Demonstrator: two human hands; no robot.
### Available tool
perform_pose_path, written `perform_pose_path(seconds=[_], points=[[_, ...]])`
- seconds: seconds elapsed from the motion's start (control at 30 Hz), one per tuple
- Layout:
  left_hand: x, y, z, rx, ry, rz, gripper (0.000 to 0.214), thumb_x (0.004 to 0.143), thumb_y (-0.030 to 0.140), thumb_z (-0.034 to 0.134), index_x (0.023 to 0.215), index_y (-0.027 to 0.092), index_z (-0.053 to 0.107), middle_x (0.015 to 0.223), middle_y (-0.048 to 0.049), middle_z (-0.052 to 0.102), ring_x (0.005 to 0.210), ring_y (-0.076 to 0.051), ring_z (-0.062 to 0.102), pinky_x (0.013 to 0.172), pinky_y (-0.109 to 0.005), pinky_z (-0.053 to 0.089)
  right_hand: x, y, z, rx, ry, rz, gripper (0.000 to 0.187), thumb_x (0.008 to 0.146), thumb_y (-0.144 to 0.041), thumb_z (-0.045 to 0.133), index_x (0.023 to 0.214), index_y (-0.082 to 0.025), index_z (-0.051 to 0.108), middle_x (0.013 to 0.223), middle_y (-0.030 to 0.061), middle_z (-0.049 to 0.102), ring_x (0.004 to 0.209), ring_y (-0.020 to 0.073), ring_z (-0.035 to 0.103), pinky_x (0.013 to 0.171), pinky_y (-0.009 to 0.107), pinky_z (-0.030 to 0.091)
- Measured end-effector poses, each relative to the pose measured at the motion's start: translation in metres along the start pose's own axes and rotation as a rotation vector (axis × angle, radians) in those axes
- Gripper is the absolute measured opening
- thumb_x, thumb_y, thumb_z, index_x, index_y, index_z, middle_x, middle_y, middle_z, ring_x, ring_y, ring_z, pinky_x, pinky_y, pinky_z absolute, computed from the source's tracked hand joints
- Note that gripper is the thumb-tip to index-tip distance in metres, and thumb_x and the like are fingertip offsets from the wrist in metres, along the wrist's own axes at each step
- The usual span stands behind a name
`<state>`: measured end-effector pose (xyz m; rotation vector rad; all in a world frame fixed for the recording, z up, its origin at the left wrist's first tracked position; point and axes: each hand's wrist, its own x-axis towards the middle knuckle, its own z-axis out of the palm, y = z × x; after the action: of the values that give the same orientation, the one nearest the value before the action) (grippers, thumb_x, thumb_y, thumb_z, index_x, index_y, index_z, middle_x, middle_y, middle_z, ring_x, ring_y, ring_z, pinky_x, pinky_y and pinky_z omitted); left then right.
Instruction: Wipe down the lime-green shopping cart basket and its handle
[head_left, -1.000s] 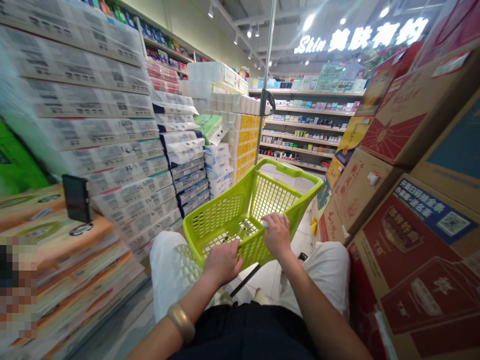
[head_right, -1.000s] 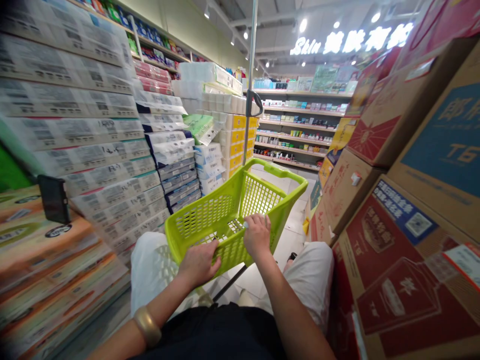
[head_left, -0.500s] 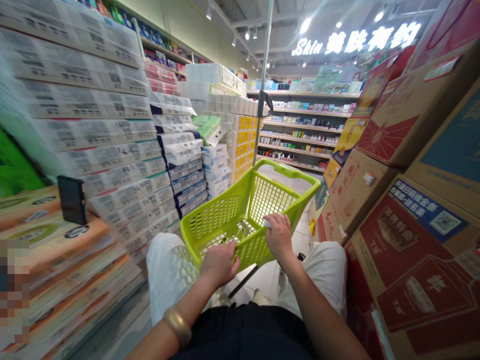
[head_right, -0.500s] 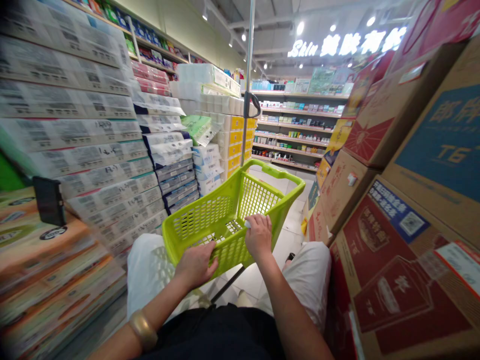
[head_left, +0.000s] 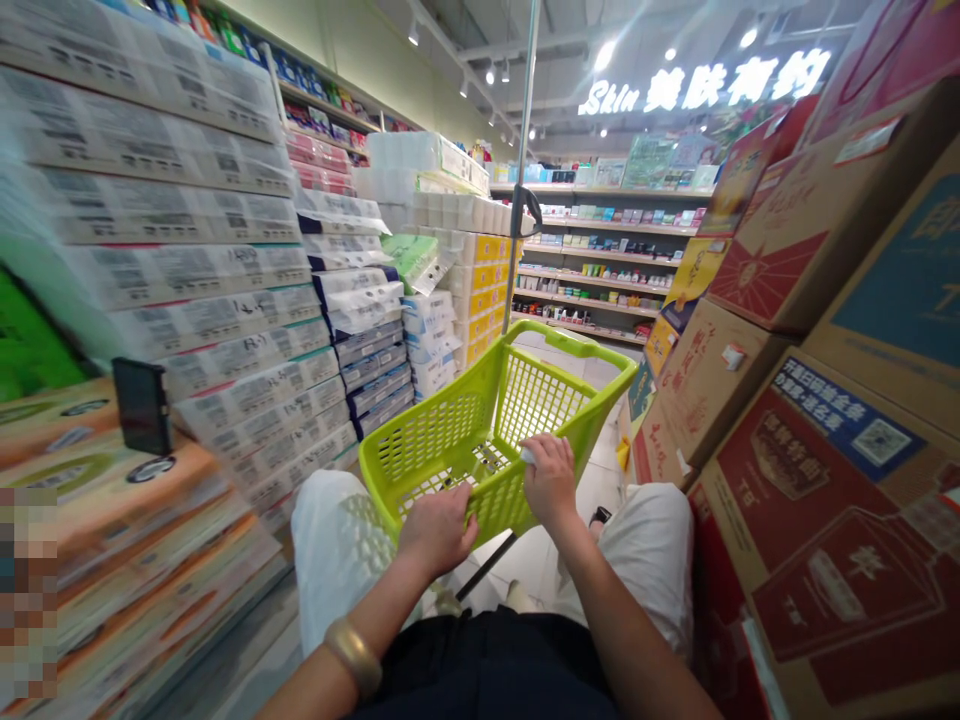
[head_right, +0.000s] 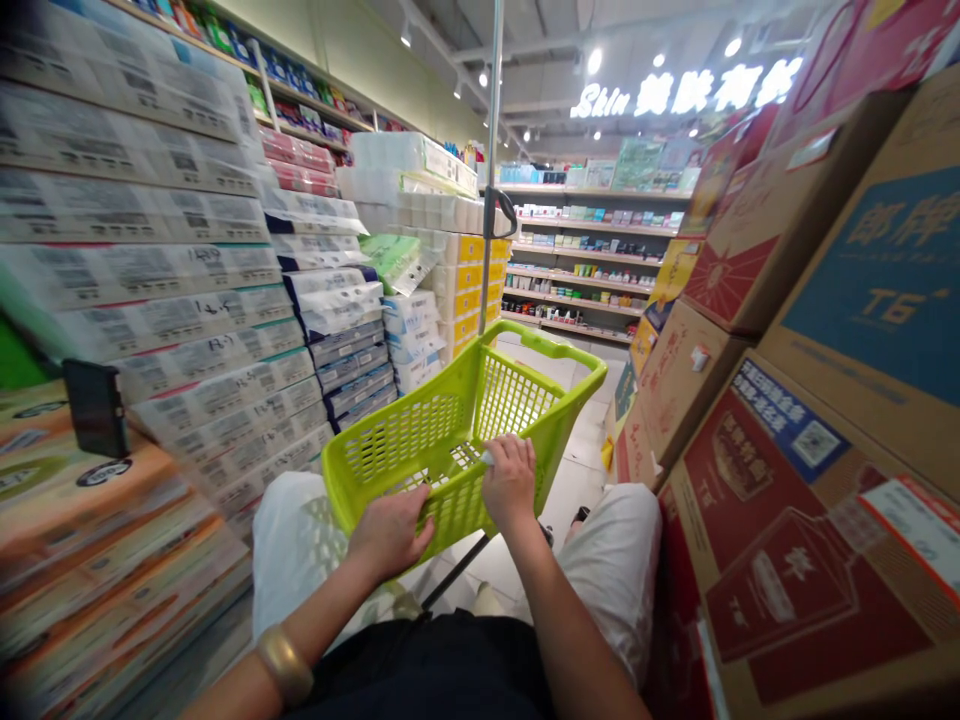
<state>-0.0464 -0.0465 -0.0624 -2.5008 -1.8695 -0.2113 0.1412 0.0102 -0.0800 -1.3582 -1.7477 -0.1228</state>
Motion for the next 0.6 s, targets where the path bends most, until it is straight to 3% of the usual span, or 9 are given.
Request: perform_pose_path(seconds=[0.1, 0.23, 0.3, 0.37, 0.5, 0.6], points=[[0.001, 0.002, 0.0, 0.004, 0.0, -0.004, 0.029, 0.087, 0.032, 0.044, 0.109, 0.018, 0.054, 0.098, -0.0104, 0.071, 0.091, -0.027, 0.067, 0.078, -0.037, 0.049, -0.006, -0.007, 0.005, 0.005, 0.02, 0.007, 0.041, 0.075, -0.001, 0.045, 0.103, -0.022, 0.067, 0.107, 0.0057, 0.065, 0.12, 0.0226, 0.048, 0.115, 0.043, 0.021], [0.001, 0.003, -0.003, 0.003, -0.004, 0.006, 0.03, 0.086, 0.031, 0.044, 0.111, 0.016, 0.054, 0.099, -0.0122, 0.07, 0.092, -0.028, 0.067, 0.078, -0.038, 0.049, -0.032, -0.041, 0.023, 0.093, -0.083, -0.193, 0.036, 0.076, -0.005, 0.051, 0.104, -0.023, 0.067, 0.104, 0.0041, 0.066, 0.118, 0.0212, 0.048, 0.115, 0.037, 0.022], [0.001, 0.003, -0.004, 0.006, -0.005, 0.005, 0.031, 0.086, 0.031, 0.045, 0.112, 0.016, 0.053, 0.1, -0.0124, 0.07, 0.092, -0.029, 0.067, 0.078, -0.038, 0.049, -0.036, -0.045, 0.026, 0.112, -0.121, -0.242, 0.036, 0.077, -0.006, 0.052, 0.105, -0.025, 0.066, 0.104, 0.0026, 0.066, 0.117, 0.0197, 0.05, 0.116, 0.037, 0.02], [0.0, 0.002, -0.003, 0.004, -0.004, -0.001, 0.029, 0.086, 0.031, 0.045, 0.11, 0.017, 0.054, 0.099, -0.0112, 0.071, 0.091, -0.028, 0.067, 0.078, -0.038, 0.049, -0.029, -0.033, 0.021, 0.087, -0.116, -0.207, 0.039, 0.076, -0.004, 0.051, 0.105, -0.026, 0.066, 0.105, 0.0019, 0.067, 0.117, 0.0191, 0.05, 0.117, 0.038, 0.018], [0.0, 0.001, 0.0, -0.014, 0.007, 0.003, 0.028, 0.087, 0.031, 0.044, 0.11, 0.018, 0.054, 0.098, -0.01, 0.071, 0.091, -0.026, 0.067, 0.078, -0.037, 0.049, -0.006, 0.002, 0.007, 0.004, 0.019, -0.033, 0.043, 0.076, 0.0, 0.044, 0.105, -0.024, 0.066, 0.113, 0.0044, 0.066, 0.123, 0.0215, 0.047, 0.116, 0.043, 0.019], [0.001, 0.002, 0.0, -0.019, 0.011, 0.004, 0.028, 0.087, 0.031, 0.044, 0.11, 0.018, 0.054, 0.098, -0.0106, 0.071, 0.091, -0.027, 0.067, 0.078, -0.037, 0.049, -0.009, -0.001, 0.01, 0.001, 0.043, -0.013, 0.044, 0.076, 0.0, 0.043, 0.105, -0.022, 0.066, 0.112, 0.0058, 0.066, 0.125, 0.0226, 0.046, 0.115, 0.043, 0.021]])
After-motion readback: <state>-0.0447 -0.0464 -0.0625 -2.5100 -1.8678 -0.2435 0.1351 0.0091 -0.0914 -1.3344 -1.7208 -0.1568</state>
